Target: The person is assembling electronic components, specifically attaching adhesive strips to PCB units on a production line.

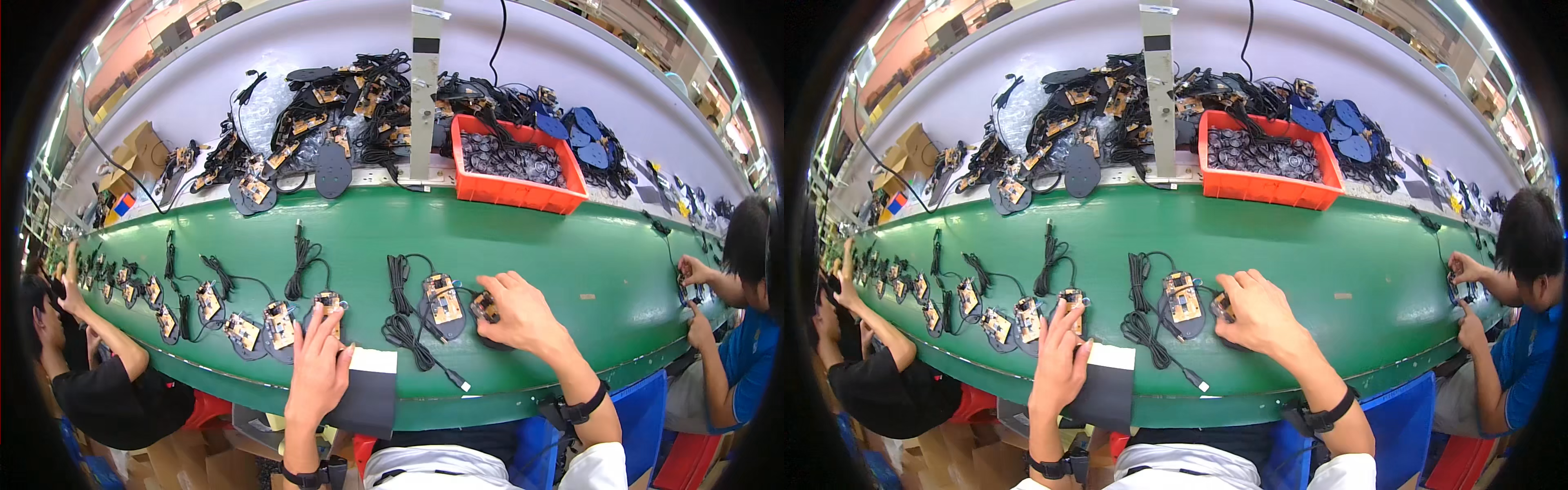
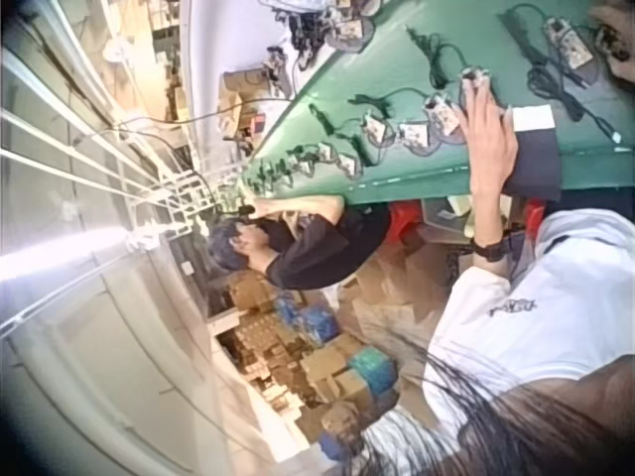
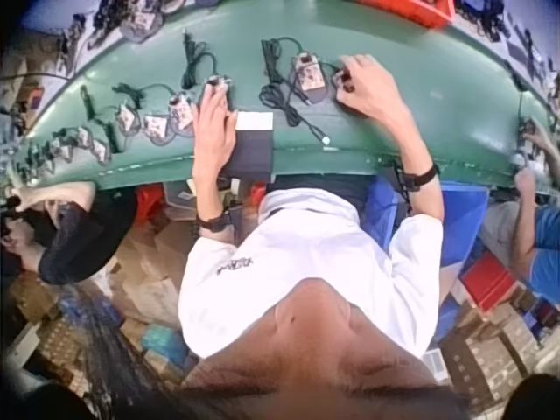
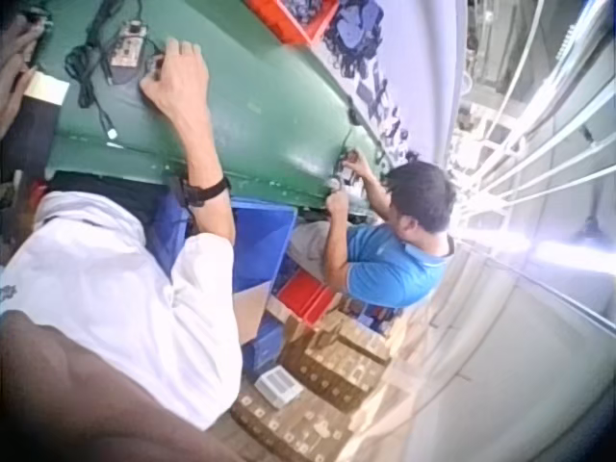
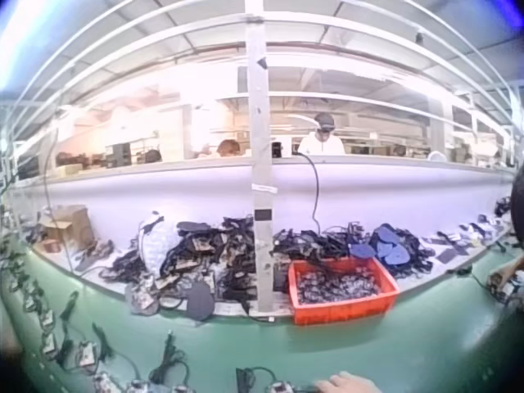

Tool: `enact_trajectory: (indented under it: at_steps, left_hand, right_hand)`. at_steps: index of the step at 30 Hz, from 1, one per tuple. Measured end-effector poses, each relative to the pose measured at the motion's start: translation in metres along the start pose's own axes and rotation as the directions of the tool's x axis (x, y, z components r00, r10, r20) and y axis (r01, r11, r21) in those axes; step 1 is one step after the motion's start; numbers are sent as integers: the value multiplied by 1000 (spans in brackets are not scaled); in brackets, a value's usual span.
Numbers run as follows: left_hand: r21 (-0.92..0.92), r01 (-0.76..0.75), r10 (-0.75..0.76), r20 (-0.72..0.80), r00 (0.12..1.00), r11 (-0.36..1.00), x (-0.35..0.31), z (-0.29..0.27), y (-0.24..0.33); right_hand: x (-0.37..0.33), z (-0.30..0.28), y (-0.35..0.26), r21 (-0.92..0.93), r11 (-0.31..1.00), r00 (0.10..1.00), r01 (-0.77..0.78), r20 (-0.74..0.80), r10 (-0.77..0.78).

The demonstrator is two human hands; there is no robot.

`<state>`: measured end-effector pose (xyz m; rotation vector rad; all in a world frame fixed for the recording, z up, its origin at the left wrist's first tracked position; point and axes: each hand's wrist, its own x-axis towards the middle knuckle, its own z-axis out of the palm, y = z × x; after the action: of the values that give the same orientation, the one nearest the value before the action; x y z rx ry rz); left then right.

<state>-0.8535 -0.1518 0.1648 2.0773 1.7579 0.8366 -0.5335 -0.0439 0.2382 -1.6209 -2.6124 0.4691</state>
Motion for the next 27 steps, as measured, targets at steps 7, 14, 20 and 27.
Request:
enact_trajectory:
  at_steps: [7, 14, 20, 27]
  left_hand:
    - [-175, -240, 247, 16, 969, 955, 29, -6, 50]
    - [-192, -290, 323, 172, 931, 938, 50, 30, 53]
    - [-153, -208, 226, 110, 968, 966, 45, 2, 27]
    - [-144, -228, 247, 133, 960, 963, 24, -17, 58]
  right_hand:
    - [-22, -69, -11, -153, 898, 908, 412, -9, -418]
    - [-18, -54, -3, -652, 436, 717, 621, 247, -652]
    - [-16, -8, 38, -522, 541, 670, 659, 79, -738]
    - [-30, -28, 28, -179, 834, 832, 522, -110, -544]
